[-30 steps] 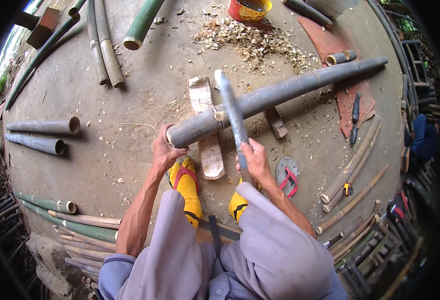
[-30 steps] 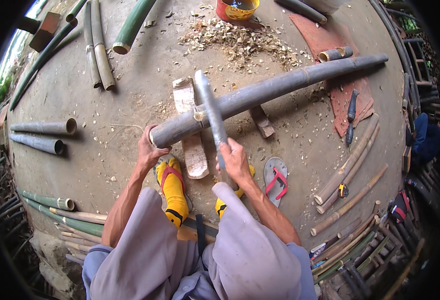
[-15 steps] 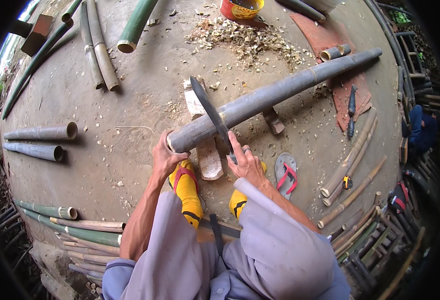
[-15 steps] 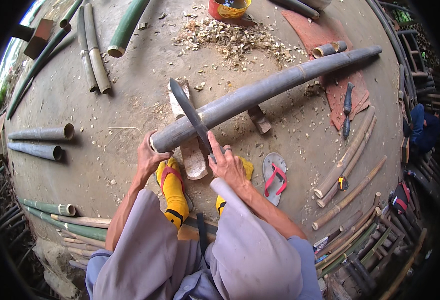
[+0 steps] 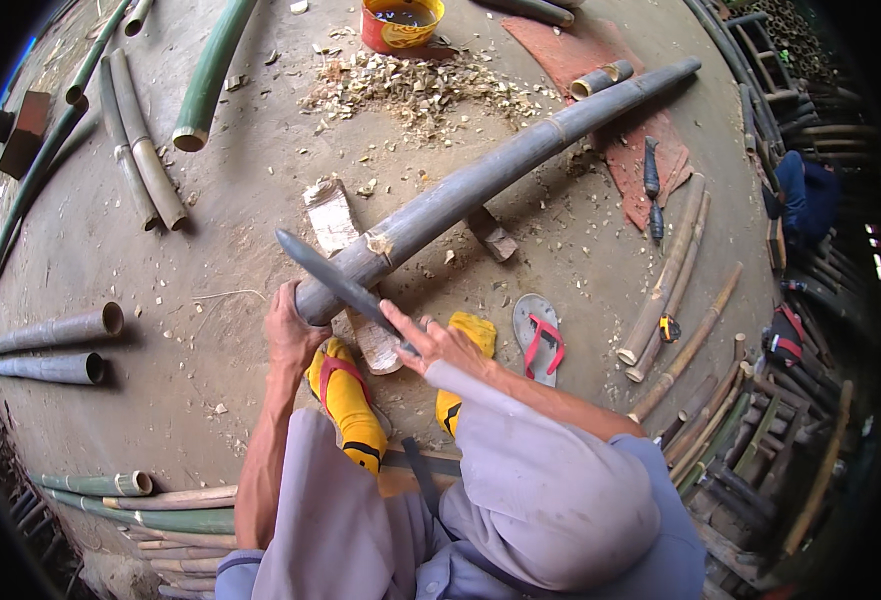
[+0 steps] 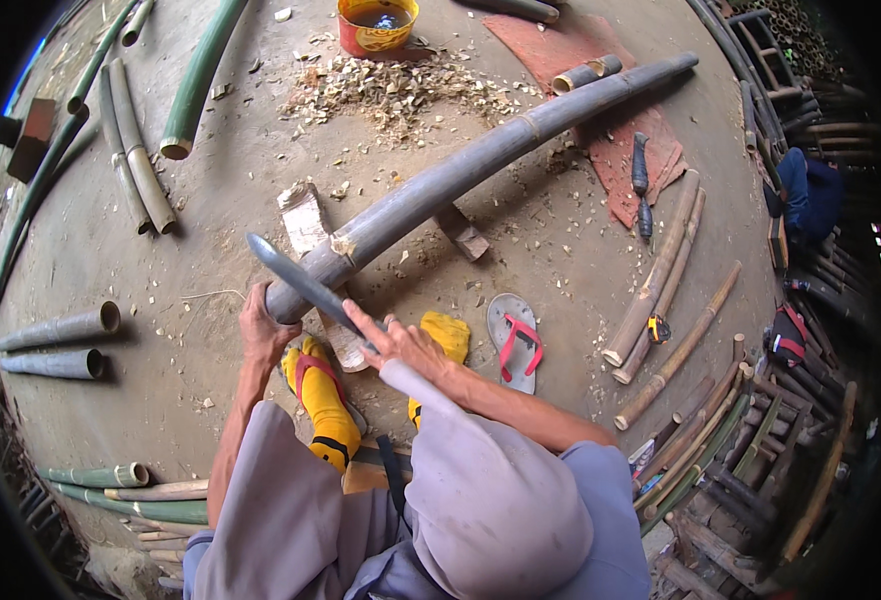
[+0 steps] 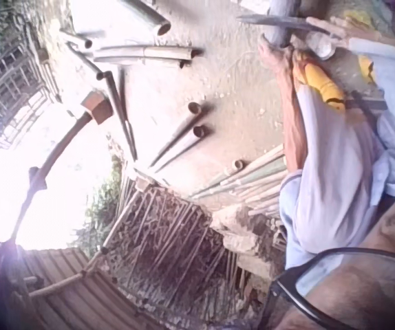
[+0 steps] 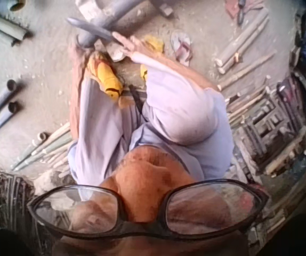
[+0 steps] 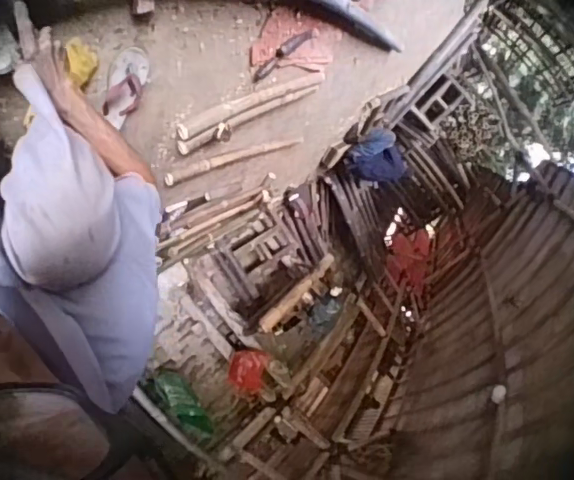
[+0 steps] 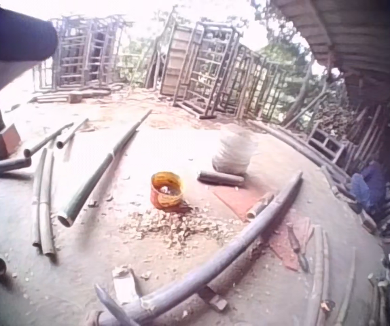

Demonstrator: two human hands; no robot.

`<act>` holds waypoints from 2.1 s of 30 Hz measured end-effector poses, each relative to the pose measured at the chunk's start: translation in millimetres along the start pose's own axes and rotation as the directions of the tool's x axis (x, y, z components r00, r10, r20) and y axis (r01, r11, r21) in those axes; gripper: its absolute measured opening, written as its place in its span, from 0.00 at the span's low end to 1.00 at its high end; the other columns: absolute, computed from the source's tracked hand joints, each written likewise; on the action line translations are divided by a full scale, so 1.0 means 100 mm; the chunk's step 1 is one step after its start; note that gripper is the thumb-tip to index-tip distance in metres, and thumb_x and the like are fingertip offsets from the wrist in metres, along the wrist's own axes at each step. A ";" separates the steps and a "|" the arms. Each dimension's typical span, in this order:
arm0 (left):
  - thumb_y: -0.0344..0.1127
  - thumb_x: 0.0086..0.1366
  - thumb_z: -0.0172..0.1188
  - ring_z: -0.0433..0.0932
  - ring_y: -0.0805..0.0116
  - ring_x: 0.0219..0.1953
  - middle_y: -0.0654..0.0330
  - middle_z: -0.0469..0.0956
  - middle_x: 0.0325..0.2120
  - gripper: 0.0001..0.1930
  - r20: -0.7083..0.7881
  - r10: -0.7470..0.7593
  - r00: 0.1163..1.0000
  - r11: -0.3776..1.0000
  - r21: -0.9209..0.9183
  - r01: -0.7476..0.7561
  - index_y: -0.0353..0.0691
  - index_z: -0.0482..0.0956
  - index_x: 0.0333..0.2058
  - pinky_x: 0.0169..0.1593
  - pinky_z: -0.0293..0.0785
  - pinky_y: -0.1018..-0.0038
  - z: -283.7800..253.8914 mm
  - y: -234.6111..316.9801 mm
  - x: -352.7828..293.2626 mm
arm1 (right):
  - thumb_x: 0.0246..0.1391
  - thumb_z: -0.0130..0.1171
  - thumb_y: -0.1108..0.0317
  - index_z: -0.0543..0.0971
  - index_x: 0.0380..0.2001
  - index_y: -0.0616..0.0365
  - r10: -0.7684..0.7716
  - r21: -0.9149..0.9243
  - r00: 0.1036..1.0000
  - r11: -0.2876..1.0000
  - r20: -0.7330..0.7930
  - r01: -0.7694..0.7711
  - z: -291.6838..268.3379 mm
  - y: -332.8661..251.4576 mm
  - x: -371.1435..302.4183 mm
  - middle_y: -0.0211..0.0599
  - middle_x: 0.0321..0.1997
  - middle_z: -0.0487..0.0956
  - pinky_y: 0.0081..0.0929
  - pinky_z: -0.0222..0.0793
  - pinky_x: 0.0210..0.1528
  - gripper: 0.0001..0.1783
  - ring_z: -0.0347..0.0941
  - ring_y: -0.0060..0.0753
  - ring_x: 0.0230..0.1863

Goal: The person cuts a bamboo pole by hand using a knife, rotating the pole and making repeated scoring cuts around its circumference.

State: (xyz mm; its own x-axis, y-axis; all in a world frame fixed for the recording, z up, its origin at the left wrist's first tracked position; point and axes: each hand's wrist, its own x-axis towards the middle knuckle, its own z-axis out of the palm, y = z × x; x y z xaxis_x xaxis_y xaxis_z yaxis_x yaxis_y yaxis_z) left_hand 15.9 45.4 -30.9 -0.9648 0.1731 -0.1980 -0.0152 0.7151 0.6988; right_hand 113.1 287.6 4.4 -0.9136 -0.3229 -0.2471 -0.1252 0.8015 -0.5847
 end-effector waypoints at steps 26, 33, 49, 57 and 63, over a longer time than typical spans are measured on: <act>0.29 0.35 0.70 0.75 0.44 0.47 0.45 0.75 0.42 0.35 0.006 -0.030 1.000 0.996 0.083 0.030 0.35 0.72 0.48 0.52 0.73 0.58 0.00 0.11 0.04 | 0.59 0.58 0.61 0.49 0.71 0.59 0.007 -0.103 0.999 0.995 -0.036 -0.010 -0.06 0.03 0.07 0.60 0.34 0.81 0.45 0.78 0.23 0.43 0.78 0.49 0.22; 0.34 0.31 0.71 0.78 0.45 0.42 0.45 0.78 0.38 0.35 0.135 -0.095 0.986 0.995 0.047 0.089 0.34 0.74 0.45 0.49 0.74 0.60 -0.11 0.06 0.06 | 0.60 0.58 0.61 0.49 0.71 0.57 -0.108 -0.118 0.993 0.988 -0.042 0.102 -0.08 0.02 -0.01 0.55 0.29 0.81 0.38 0.75 0.19 0.43 0.79 0.49 0.23; 0.26 0.39 0.68 0.75 0.40 0.44 0.42 0.72 0.40 0.33 0.032 -0.032 0.999 0.999 0.035 0.031 0.33 0.66 0.48 0.49 0.75 0.55 0.08 0.06 -0.05 | 0.58 0.59 0.61 0.54 0.71 0.50 0.045 0.083 0.982 0.996 -0.184 -0.030 -0.19 0.10 0.08 0.54 0.20 0.77 0.47 0.71 0.26 0.41 0.77 0.55 0.22; 0.26 0.39 0.65 0.75 0.39 0.43 0.43 0.72 0.37 0.25 0.112 -0.053 0.992 0.998 -0.021 0.055 0.33 0.66 0.39 0.47 0.75 0.55 -0.02 0.05 -0.04 | 0.55 0.61 0.64 0.55 0.71 0.45 0.253 0.214 0.964 0.949 -0.087 -0.230 -0.32 0.12 0.15 0.63 0.30 0.80 0.46 0.74 0.31 0.42 0.80 0.59 0.30; 0.32 0.32 0.72 0.76 0.42 0.43 0.43 0.74 0.37 0.30 0.162 -0.071 0.984 0.994 -0.067 0.082 0.33 0.70 0.38 0.45 0.76 0.57 -0.06 0.07 0.05 | 0.56 0.60 0.64 0.55 0.71 0.42 0.608 0.342 0.774 0.775 -0.174 -0.532 -0.46 0.04 0.34 0.65 0.34 0.79 0.49 0.72 0.33 0.41 0.78 0.65 0.34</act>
State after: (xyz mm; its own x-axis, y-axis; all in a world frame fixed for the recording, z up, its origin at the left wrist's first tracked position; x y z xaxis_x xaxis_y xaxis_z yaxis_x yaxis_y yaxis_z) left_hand 8.9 47.1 -22.5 -0.9059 0.2297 -0.3558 -0.1121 0.6802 0.7244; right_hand 63.8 303.1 29.6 -0.8508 0.3250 -0.4130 0.5214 0.6205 -0.5857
